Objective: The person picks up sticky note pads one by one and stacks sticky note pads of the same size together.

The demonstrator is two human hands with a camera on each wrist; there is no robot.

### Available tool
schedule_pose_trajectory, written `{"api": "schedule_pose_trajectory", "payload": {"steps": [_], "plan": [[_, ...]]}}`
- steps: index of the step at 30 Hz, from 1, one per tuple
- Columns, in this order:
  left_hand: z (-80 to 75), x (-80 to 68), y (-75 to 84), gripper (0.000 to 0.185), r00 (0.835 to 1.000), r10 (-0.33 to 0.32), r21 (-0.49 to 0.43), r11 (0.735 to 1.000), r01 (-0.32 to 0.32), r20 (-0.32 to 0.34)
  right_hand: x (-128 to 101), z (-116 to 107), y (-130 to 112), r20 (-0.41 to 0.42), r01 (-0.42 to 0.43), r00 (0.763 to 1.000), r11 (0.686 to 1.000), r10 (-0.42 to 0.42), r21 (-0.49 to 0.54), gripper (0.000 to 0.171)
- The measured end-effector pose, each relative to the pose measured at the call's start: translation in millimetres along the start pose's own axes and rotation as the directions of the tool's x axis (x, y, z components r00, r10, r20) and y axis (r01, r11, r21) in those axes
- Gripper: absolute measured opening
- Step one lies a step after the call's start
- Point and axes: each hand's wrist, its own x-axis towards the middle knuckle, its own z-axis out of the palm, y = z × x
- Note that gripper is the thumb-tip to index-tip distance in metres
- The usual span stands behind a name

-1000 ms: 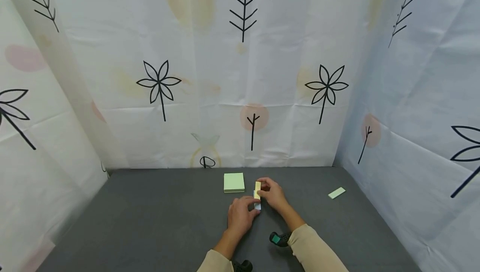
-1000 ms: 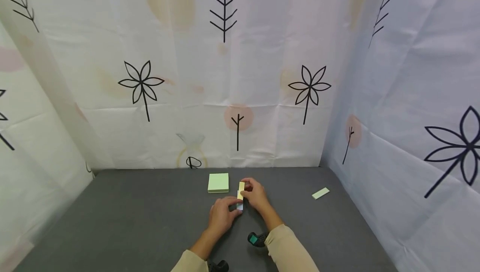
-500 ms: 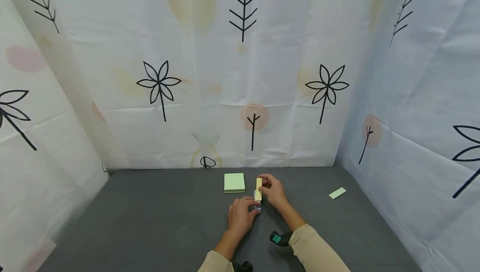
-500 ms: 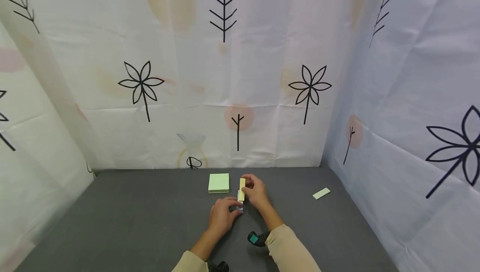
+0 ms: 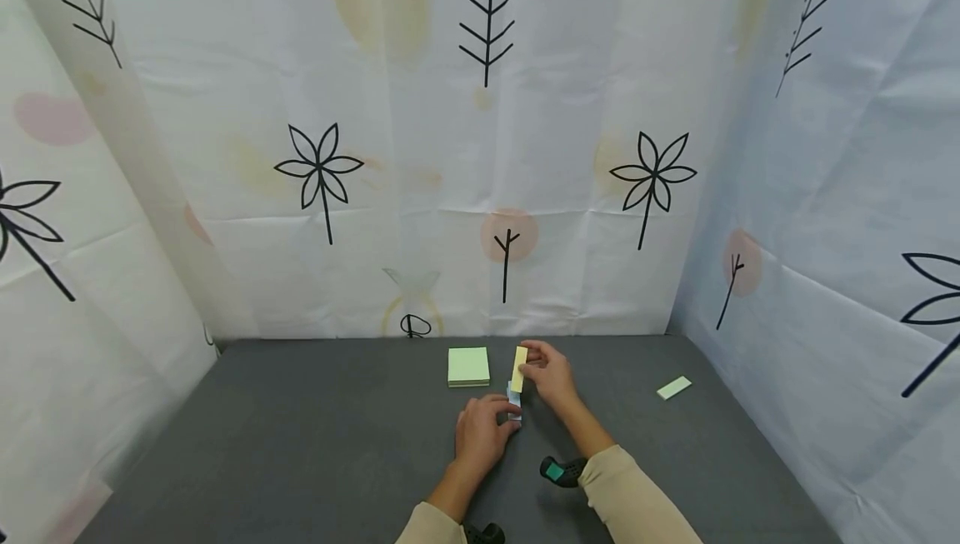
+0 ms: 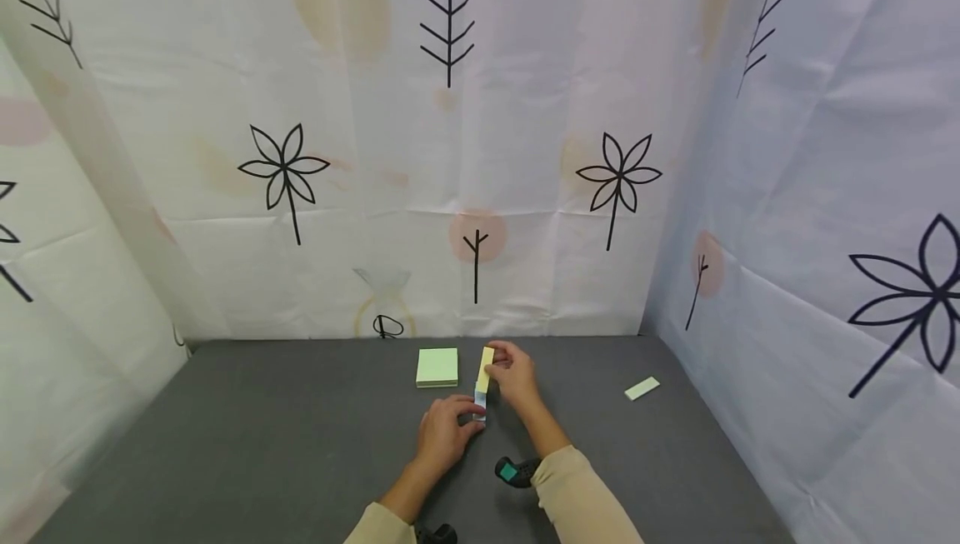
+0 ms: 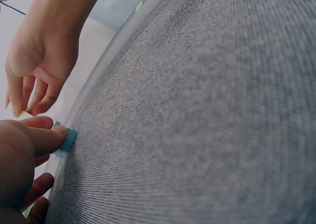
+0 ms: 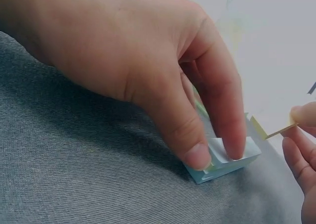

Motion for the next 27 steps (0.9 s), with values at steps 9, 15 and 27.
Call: {"api": "schedule_pose_trajectory", "payload": {"steps": [9, 15, 27], "plan": [[0.9, 0.7, -1.1, 0.024, 1.000, -0.009, -0.040, 0.999, 0.009, -0.003, -7, 6, 8, 0.033, -0.027, 0.999, 0.999, 0.027, -0.026, 0.034], [1.7, 0.0, -1.3, 0.027, 1.000, 0.011, -0.045, 0.999, -0.012, -0.024, -11, 6, 14, 0.051, 0.013, 0.999, 0.997, -0.009, -0.075, 0.033], [3.2, 2.5, -2.9, 0.027, 1.000, 0.014, -0.020, 1.000, -0.014, -0.023, -13, 4, 17, 0.134, 0.037, 0.991, 0.987, -0.015, -0.158, 0.027]]}}
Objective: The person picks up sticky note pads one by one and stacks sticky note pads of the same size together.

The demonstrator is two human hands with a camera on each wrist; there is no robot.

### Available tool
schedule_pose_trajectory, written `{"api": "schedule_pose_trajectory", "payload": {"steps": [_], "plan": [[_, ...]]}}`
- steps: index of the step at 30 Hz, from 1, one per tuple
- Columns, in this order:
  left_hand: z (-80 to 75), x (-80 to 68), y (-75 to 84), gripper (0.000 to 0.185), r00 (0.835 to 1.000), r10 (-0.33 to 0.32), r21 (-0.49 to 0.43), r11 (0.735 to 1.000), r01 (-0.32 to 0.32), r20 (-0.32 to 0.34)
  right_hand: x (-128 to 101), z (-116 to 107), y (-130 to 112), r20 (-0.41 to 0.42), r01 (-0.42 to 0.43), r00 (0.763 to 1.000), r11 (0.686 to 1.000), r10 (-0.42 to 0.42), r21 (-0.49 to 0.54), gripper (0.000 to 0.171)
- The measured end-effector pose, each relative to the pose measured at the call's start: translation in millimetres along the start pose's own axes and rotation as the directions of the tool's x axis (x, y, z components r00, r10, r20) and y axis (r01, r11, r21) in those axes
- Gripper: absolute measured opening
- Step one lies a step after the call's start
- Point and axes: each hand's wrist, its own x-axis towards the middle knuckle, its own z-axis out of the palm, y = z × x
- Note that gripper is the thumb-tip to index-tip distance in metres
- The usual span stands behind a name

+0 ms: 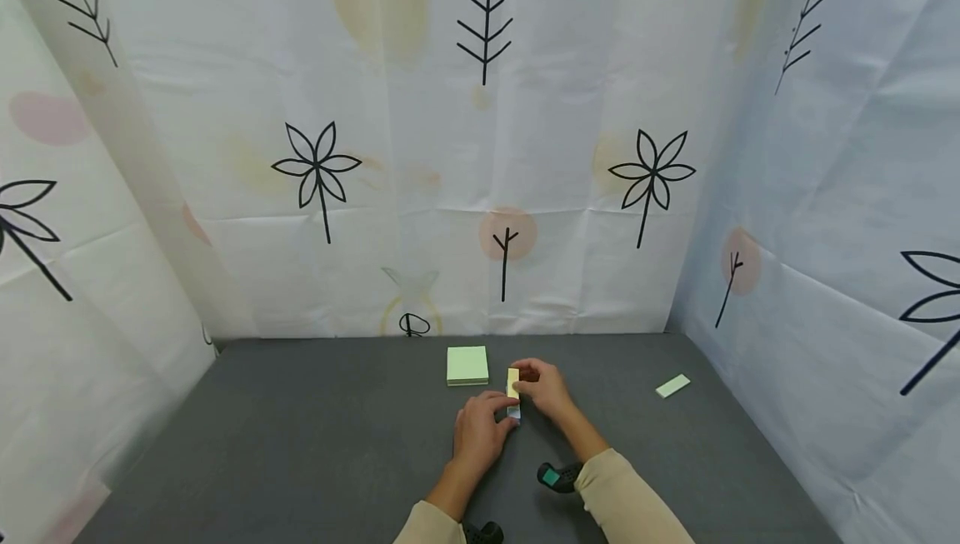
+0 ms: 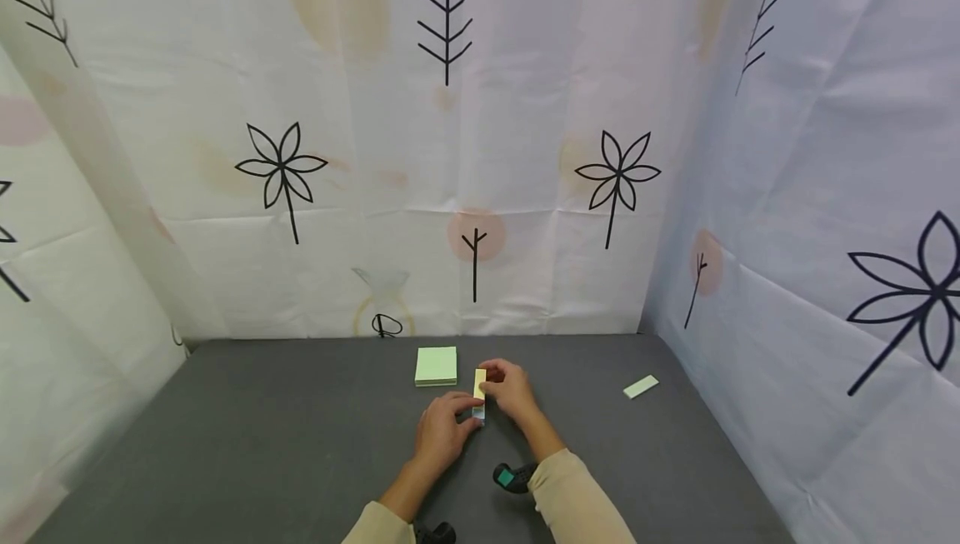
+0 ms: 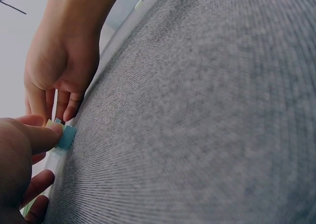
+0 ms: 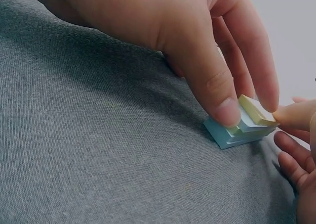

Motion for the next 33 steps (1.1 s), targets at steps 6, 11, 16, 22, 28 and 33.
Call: {"api": "schedule_pose_trajectory", "payload": {"steps": [6, 11, 16, 22, 28, 33], "plan": [[-0.9, 0.1, 0.0, 0.023, 1.000, -0.005, 0.015, 1.000, 0.005, 0.018, -1, -3, -2, 0.046, 0.008, 0.999, 1.000, -0.007, -0.017, 0.025], [-2.8, -0.1, 0.5, 0.024, 1.000, -0.003, 0.023, 1.000, 0.002, 0.029, -2, -4, -2, 0.069, -0.003, 0.998, 0.999, 0.006, -0.032, 0.026], [-3.7, -0.6, 0.1, 0.026, 0.999, 0.017, 0.037, 0.999, -0.018, 0.033, -2, -6, -2, 0.108, -0.010, 0.994, 0.999, 0.014, -0.041, 0.026], [-3.5, -1.2, -0.7, 0.024, 0.999, 0.023, 0.041, 0.999, -0.024, 0.028, -3, -9, -4, 0.149, -0.018, 0.989, 0.998, 0.026, -0.052, 0.027], [-3.2, -0.9, -2.1, 0.027, 0.999, 0.027, 0.055, 0.998, -0.028, 0.029, -2, -12, -4, 0.196, -0.014, 0.980, 0.998, 0.024, -0.054, 0.027], [-3.1, -0.5, -2.0, 0.028, 0.999, 0.036, 0.061, 0.997, -0.038, 0.025, -2, -12, -4, 0.208, -0.025, 0.978, 0.999, 0.034, -0.042, 0.028]]}}
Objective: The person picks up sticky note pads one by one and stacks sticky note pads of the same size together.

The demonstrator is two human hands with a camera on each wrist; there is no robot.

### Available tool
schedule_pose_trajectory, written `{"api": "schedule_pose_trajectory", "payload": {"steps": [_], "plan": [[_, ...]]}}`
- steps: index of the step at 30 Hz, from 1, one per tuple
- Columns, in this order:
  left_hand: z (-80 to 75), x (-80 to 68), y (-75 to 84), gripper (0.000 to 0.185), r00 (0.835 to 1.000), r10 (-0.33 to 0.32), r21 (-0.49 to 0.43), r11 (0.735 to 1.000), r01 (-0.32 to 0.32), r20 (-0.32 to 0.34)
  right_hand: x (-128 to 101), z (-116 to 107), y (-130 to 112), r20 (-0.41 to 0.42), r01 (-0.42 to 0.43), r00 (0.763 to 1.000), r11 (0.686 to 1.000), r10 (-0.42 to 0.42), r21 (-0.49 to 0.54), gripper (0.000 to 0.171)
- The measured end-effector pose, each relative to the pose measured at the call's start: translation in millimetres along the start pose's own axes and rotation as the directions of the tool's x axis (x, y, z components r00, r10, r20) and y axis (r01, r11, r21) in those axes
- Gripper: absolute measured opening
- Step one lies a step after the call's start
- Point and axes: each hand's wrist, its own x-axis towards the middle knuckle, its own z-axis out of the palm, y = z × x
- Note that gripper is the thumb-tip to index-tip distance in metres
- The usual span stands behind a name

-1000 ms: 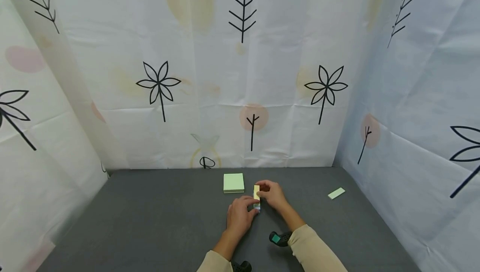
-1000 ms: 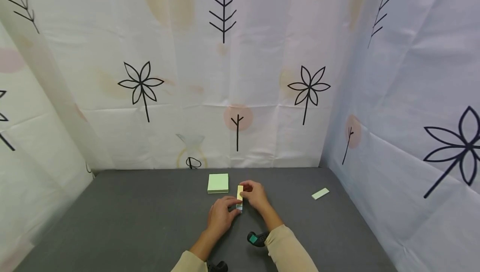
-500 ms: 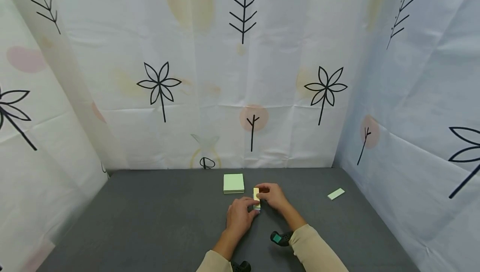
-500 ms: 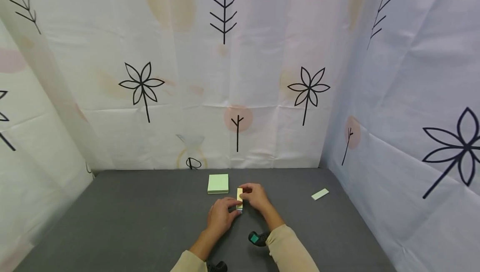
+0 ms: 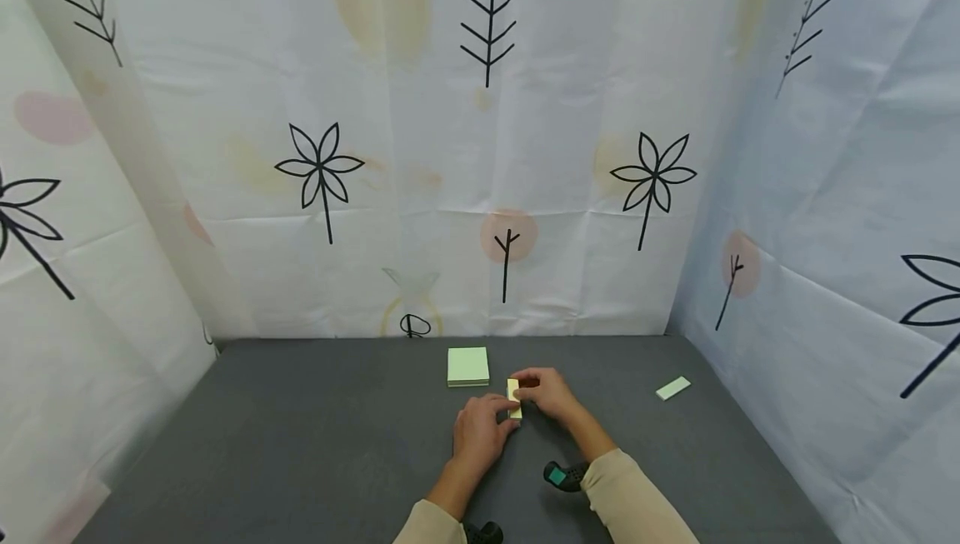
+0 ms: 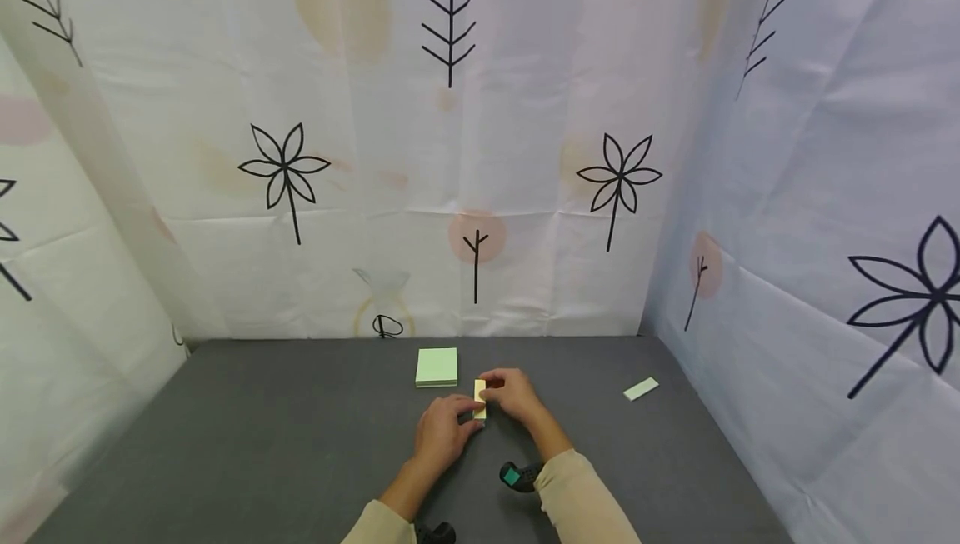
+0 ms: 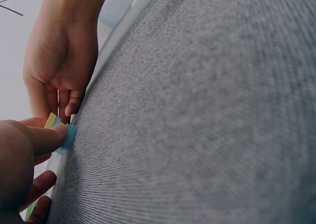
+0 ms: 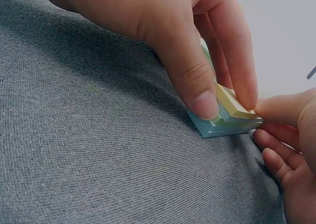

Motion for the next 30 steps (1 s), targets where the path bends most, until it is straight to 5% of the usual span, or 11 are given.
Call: {"api": "schedule_pose_trajectory", "payload": {"steps": [18, 30], "plan": [[-2.6, 2.4, 3.2, 0.026, 1.000, -0.026, 0.013, 1.000, 0.026, 0.015, -14, -5, 4, -0.054, 0.039, 0.998, 0.996, -0.035, 0.074, 0.038], [-1.9, 1.5, 3.0, 0.027, 0.999, -0.042, 0.021, 0.999, 0.042, 0.016, -44, -23, 7, -0.122, 0.039, 0.992, 0.999, -0.039, 0.001, 0.036]]}}
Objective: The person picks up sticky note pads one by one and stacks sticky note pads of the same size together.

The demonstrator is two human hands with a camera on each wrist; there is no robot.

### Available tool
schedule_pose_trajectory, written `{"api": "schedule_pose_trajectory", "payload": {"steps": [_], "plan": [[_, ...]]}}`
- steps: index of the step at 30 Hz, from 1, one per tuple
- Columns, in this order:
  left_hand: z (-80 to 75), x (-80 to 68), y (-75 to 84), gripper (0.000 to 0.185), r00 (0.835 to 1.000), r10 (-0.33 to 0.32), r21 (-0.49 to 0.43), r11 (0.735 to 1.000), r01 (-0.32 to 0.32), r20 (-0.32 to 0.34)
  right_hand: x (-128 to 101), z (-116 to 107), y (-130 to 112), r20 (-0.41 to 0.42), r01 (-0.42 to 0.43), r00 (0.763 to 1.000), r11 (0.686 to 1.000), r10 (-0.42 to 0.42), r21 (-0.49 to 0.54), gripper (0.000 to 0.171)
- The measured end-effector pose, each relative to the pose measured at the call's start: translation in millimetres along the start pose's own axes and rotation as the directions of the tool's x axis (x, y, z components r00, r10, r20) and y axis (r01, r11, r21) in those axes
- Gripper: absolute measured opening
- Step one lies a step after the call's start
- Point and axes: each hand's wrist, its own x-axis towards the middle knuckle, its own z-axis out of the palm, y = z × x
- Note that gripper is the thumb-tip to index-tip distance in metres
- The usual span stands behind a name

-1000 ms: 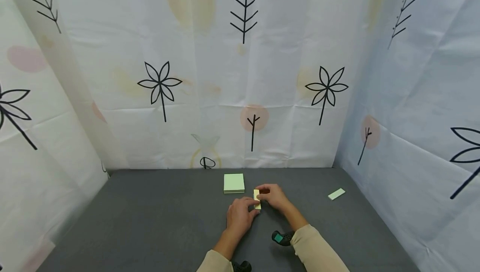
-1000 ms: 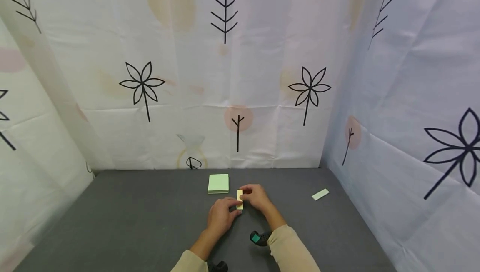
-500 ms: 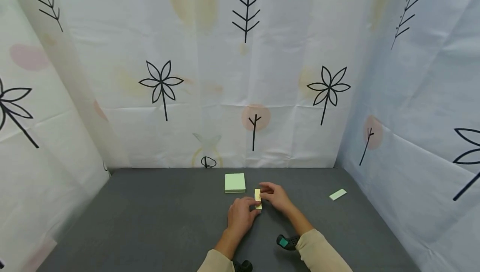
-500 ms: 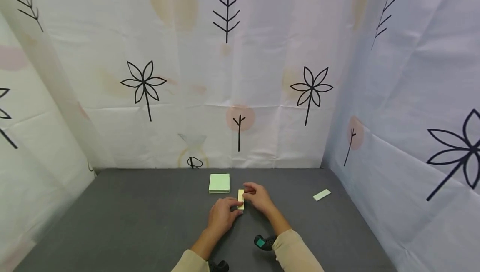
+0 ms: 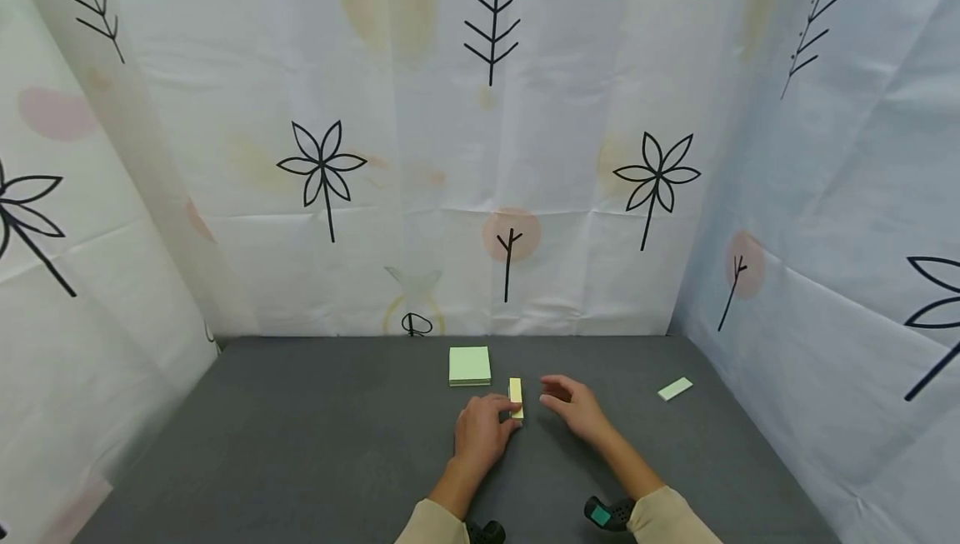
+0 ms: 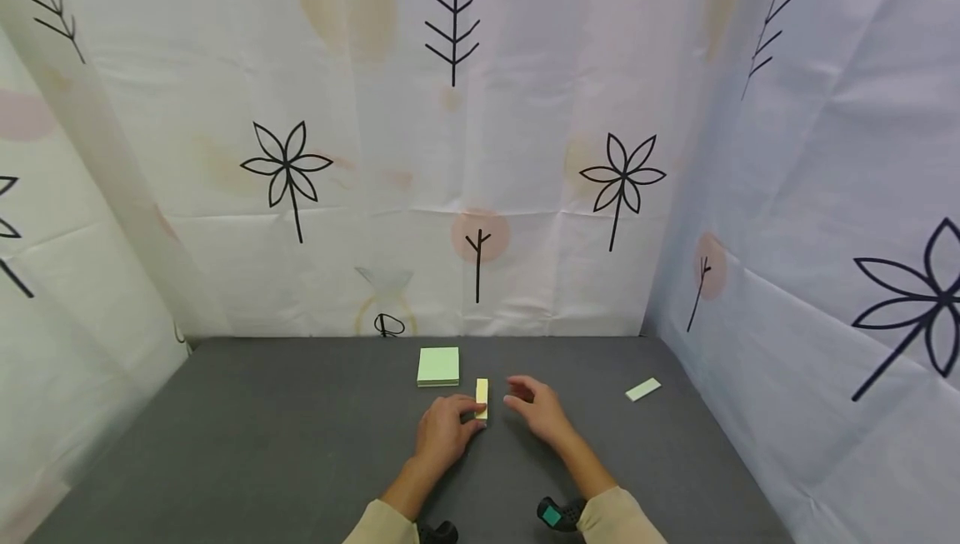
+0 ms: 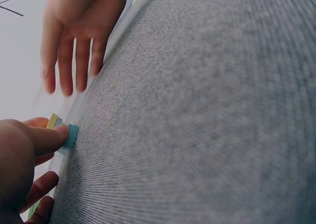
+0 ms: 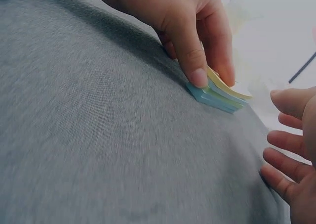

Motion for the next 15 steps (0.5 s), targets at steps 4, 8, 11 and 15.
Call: {"api": "schedule_pose_trajectory", "payload": {"steps": [4, 8, 11, 15], "plan": [[0.0, -0.1, 0.0, 0.027, 1.000, 0.001, 0.002, 1.000, -0.001, -0.007, -9, -9, 1, -0.045, -0.018, 0.999, 1.000, 0.017, -0.020, 0.033], [0.3, -0.3, -0.7, 0.027, 1.000, 0.012, 0.001, 1.000, -0.012, -0.019, -17, -18, 5, -0.093, -0.047, 0.995, 0.998, 0.044, -0.034, 0.030], [0.8, -0.4, -1.0, 0.027, 1.000, 0.012, -0.005, 1.000, -0.012, -0.013, -25, -24, 7, -0.128, -0.052, 0.991, 0.995, 0.042, -0.080, 0.029], [1.3, -0.2, -1.3, 0.027, 1.000, 0.007, -0.013, 1.000, -0.007, -0.009, -37, -32, 8, -0.146, -0.013, 0.989, 0.978, -0.019, -0.210, 0.031]]}}
